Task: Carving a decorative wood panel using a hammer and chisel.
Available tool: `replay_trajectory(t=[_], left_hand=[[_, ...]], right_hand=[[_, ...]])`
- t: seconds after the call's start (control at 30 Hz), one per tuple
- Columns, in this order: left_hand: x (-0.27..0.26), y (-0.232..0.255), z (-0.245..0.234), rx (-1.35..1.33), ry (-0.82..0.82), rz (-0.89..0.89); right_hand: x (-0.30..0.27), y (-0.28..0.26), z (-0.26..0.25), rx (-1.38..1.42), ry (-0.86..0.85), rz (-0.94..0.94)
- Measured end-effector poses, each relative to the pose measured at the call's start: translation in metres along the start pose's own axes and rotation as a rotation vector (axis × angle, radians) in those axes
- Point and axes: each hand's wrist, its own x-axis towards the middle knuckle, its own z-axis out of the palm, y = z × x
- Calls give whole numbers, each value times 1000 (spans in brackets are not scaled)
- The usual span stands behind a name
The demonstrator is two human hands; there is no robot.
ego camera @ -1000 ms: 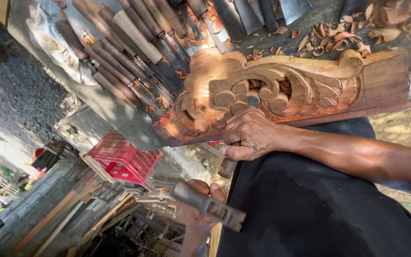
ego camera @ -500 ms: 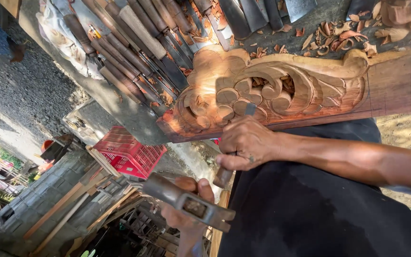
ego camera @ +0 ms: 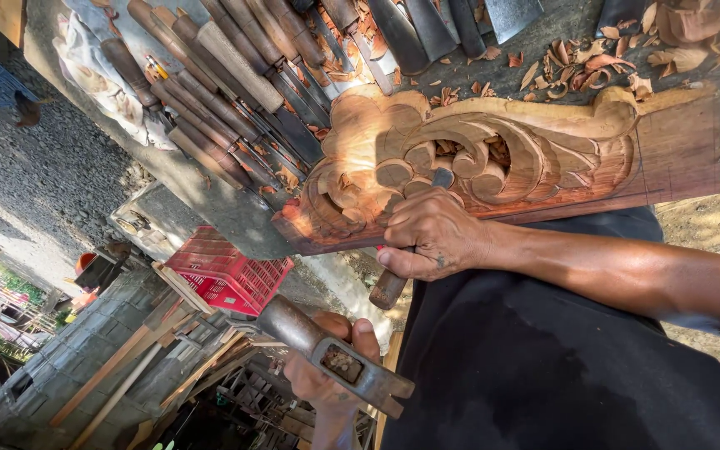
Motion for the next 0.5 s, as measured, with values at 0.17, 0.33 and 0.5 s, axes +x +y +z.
replay_trajectory(t=[0.17,0.33,0.5], left_hand=[[-1,1,1,-37,-6,8],[5,7,0,-65,-34,3],[-8,-7,6,-148,-43,29]], right_hand=[[-1,0,-1,28,16,-18],[0,-1,-4,35,14,-6],[-1,-3,-8,92,22,11]])
